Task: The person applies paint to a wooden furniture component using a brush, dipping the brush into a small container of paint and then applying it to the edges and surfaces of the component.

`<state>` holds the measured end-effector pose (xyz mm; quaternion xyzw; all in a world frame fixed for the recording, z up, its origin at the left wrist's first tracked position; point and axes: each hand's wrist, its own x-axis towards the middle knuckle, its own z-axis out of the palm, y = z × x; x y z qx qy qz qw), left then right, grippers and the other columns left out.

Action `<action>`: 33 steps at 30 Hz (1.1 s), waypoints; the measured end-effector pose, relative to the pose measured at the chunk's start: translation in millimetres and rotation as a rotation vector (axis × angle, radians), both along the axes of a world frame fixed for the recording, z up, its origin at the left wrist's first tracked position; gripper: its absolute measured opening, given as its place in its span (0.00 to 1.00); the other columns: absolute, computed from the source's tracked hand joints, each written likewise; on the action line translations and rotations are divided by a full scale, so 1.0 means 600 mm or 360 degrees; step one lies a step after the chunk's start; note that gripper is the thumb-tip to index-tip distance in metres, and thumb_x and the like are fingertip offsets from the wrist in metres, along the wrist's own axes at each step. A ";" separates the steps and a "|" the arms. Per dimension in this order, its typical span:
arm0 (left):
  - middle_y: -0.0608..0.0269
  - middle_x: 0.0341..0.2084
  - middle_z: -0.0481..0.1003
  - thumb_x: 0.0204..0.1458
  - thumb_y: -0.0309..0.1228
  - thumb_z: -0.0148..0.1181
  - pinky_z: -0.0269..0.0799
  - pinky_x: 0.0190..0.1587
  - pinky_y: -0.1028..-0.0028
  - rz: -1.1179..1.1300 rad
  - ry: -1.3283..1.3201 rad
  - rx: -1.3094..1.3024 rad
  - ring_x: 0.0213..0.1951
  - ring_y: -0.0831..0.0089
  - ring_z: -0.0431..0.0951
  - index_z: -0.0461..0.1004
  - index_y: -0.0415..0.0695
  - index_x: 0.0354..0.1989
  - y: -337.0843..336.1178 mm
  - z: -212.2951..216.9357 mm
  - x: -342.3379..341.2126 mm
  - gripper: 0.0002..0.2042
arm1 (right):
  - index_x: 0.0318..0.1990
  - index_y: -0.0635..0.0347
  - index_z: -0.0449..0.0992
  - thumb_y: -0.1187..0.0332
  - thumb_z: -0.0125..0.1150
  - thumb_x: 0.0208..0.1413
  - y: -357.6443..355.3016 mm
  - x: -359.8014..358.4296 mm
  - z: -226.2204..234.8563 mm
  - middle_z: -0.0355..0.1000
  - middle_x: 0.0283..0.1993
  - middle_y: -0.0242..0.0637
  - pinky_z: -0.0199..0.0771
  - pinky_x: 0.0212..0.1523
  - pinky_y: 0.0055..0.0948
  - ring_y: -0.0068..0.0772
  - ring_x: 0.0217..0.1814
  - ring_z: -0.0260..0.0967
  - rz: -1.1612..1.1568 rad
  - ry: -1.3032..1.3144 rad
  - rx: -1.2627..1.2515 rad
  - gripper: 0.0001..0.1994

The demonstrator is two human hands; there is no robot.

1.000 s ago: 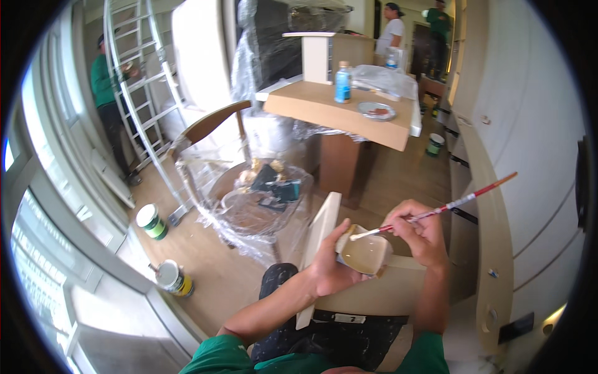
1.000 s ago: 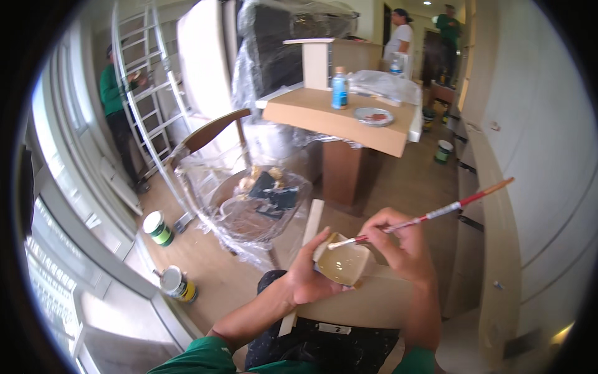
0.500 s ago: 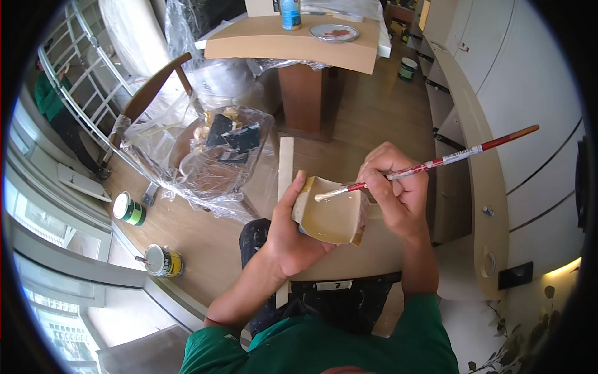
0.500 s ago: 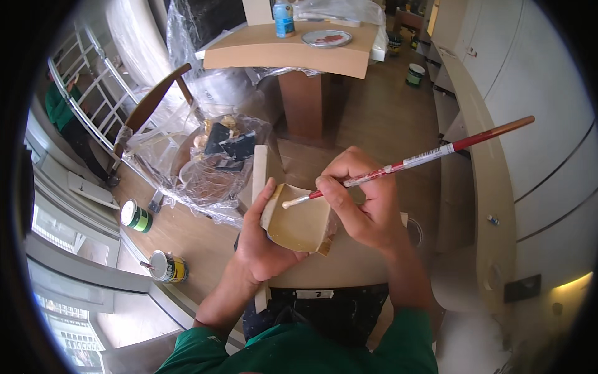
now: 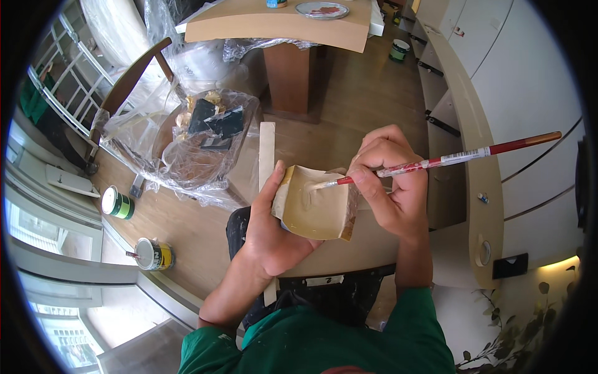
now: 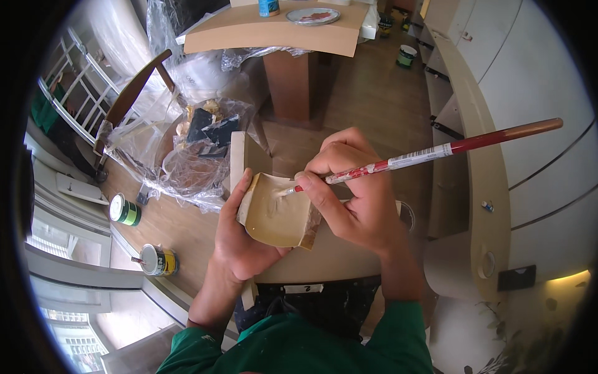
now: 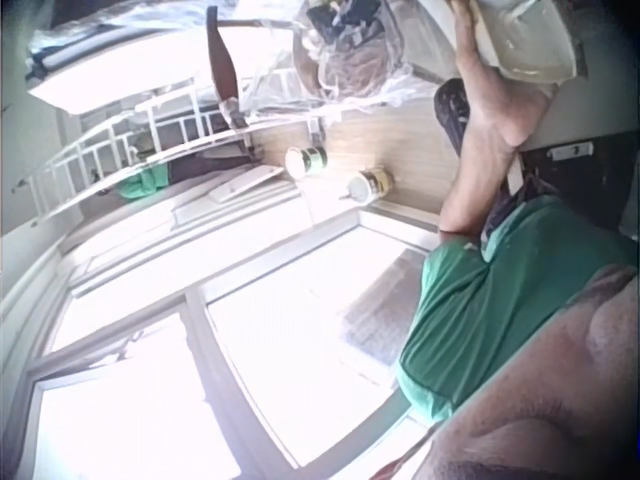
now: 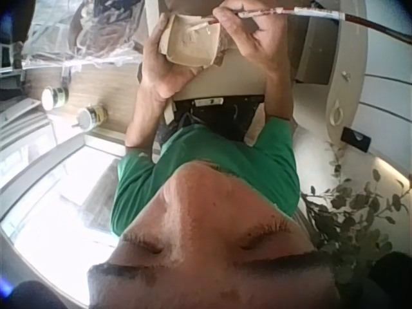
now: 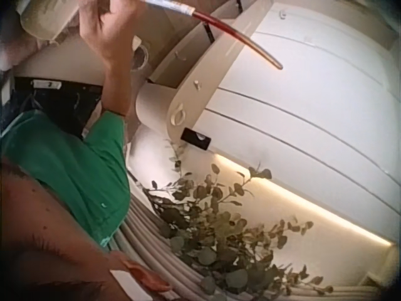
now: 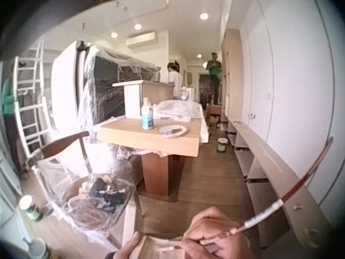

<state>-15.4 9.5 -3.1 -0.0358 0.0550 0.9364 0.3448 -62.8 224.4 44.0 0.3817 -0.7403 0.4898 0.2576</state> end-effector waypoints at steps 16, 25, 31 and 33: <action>0.54 0.64 0.75 0.70 0.63 0.42 0.67 0.70 0.57 -0.0027 0.0078 0.0080 0.64 0.59 0.74 0.67 0.37 0.71 0.002 0.003 -0.006 0.39 | 0.31 0.60 0.80 0.72 0.66 0.60 0.014 0.003 -0.001 0.74 0.30 0.33 0.71 0.42 0.34 0.37 0.42 0.69 0.0326 -0.0187 -0.0068 0.05; 0.54 0.64 0.75 0.70 0.63 0.42 0.67 0.70 0.59 0.0008 0.0042 -0.0197 0.66 0.61 0.74 0.67 0.37 0.71 0.008 0.020 -0.004 0.40 | 0.30 0.60 0.77 0.72 0.68 0.58 0.017 0.009 0.006 0.75 0.30 0.33 0.71 0.42 0.35 0.38 0.40 0.68 0.0125 -0.0015 -0.0047 0.07; 0.54 0.64 0.76 0.70 0.62 0.40 0.69 0.68 0.60 0.0062 0.0004 -0.0259 0.64 0.62 0.76 0.66 0.37 0.73 0.012 0.024 -0.004 0.40 | 0.27 0.57 0.77 0.73 0.70 0.51 0.015 0.016 0.013 0.74 0.27 0.33 0.73 0.49 0.41 0.40 0.38 0.69 -0.0168 0.0360 0.0112 0.06; 0.56 0.64 0.75 0.70 0.63 0.41 0.68 0.69 0.60 0.0052 0.0037 -0.0269 0.65 0.62 0.75 0.67 0.38 0.72 0.011 0.023 -0.003 0.39 | 0.28 0.57 0.77 0.73 0.71 0.51 0.009 0.017 0.013 0.75 0.27 0.32 0.72 0.50 0.41 0.41 0.38 0.70 -0.0207 0.0371 0.0172 0.06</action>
